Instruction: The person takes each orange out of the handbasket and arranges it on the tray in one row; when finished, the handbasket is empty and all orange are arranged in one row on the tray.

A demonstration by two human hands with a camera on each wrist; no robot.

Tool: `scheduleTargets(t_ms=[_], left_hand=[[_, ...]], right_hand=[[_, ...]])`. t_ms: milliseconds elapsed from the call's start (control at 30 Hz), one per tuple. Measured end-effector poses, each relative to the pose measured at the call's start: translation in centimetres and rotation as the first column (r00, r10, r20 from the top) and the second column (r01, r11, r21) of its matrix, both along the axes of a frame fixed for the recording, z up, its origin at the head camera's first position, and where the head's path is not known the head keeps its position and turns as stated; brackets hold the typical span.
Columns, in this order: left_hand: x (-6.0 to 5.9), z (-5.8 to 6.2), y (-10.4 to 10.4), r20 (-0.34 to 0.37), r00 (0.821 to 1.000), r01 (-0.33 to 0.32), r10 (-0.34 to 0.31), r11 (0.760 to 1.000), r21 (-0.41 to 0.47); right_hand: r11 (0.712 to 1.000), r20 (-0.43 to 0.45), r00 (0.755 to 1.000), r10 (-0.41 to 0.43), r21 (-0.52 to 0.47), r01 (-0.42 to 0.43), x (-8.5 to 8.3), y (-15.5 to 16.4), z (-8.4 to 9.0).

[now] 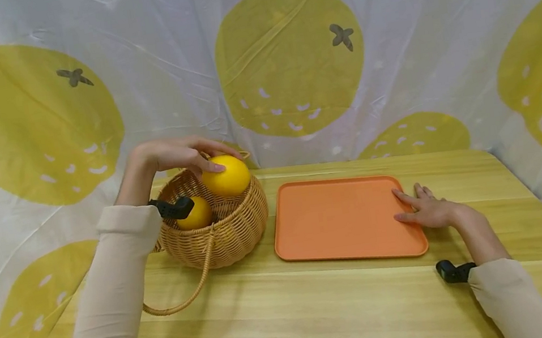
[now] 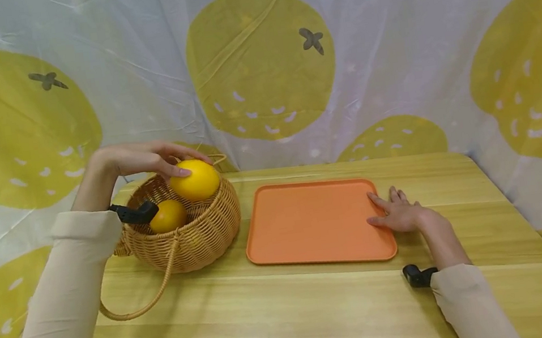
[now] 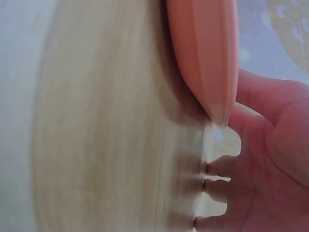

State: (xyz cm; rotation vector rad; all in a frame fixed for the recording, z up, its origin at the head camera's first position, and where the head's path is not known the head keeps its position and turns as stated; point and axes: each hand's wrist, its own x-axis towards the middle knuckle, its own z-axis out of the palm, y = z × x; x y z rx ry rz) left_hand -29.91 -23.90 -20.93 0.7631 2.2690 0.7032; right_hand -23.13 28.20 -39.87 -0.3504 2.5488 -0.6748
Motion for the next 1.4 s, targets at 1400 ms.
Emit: scheduleTargets(t_ms=[1400], left_hand=[[6.0,-5.1,2.5,-0.264,0.863,-0.301,0.430,0.858,0.416]], right_hand=[[1.000,0.004,1.000,0.000,-0.011,0.001,0.0,-0.2,0.2]])
